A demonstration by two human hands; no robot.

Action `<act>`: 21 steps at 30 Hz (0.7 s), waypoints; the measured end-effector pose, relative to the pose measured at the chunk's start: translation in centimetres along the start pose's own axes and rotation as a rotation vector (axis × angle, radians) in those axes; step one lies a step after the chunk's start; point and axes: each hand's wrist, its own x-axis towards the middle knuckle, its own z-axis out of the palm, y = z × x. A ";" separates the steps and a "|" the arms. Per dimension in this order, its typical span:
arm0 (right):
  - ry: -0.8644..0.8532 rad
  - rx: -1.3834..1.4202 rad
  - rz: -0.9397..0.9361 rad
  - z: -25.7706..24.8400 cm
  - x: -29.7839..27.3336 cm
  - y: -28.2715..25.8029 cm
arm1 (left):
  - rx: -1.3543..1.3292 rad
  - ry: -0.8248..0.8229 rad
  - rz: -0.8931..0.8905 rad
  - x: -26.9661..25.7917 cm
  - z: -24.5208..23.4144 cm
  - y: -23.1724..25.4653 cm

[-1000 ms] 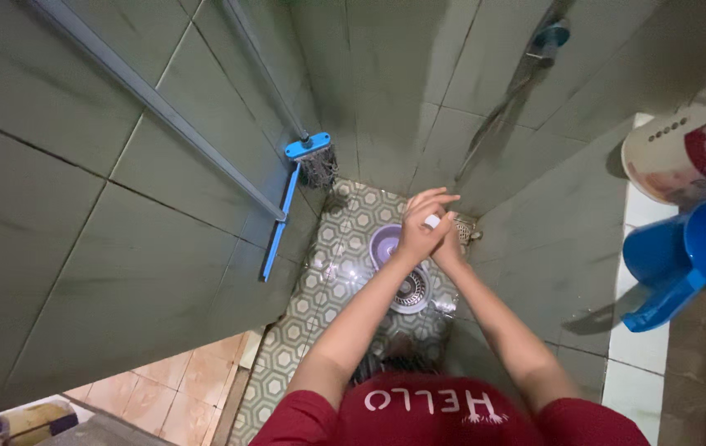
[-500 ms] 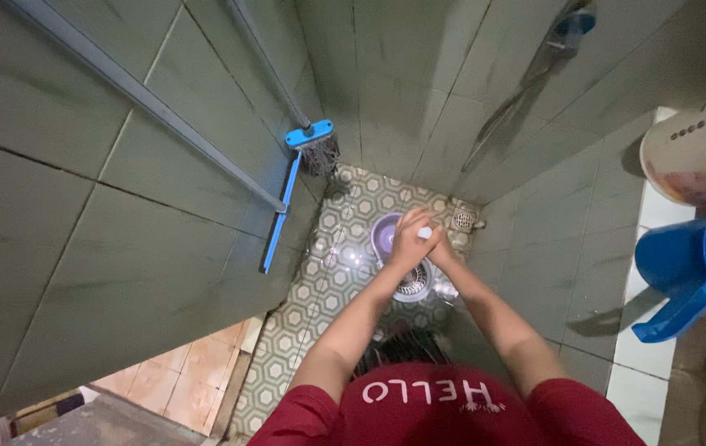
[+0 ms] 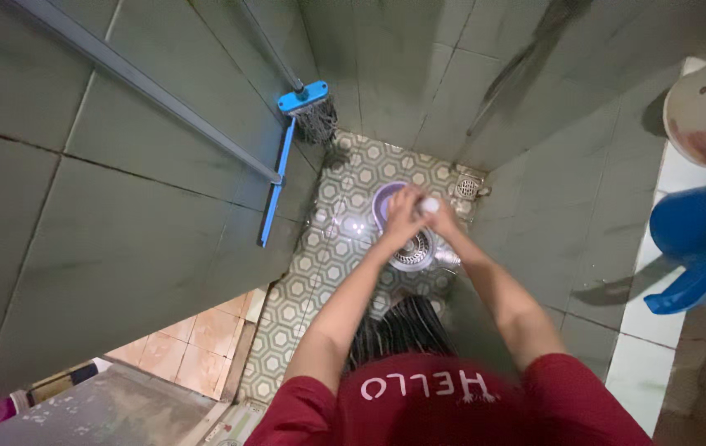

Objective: The person cleans a tile floor using a spray mop, then rinses the mop head in a bathroom using a bucket and water scoop before resuming mopping in another area.

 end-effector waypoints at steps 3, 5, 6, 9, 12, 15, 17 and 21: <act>0.199 0.100 -0.063 -5.1 0.2 -5.9 | -0.264 0.204 -0.277 0.6 -1.4 -2.6; 0.243 0.146 -0.128 -9.7 -0.7 -11.2 | -0.172 0.320 -0.284 0.8 -3.4 -4.0; 0.254 0.165 -0.155 -11.8 -1.0 -13.8 | -0.116 0.361 -0.279 1.0 -4.2 -4.2; 0.294 0.316 -0.215 -14.2 -2.3 -18.3 | -0.108 0.451 -0.289 0.4 -6.5 -3.9; 0.250 0.347 -0.322 -12.1 -2.8 -17.2 | -0.234 0.503 -0.444 -0.1 -7.2 -3.3; 0.214 0.718 -0.397 -8.4 -3.2 -13.4 | -0.015 0.564 -0.306 -0.7 -7.7 -3.7; 0.207 0.736 -0.364 -7.6 -2.0 -11.2 | -0.034 0.564 -0.332 -0.6 -7.9 -3.8; 0.176 0.789 -0.208 -6.2 -1.0 -8.4 | -0.036 0.544 -0.388 0.1 -8.1 -3.5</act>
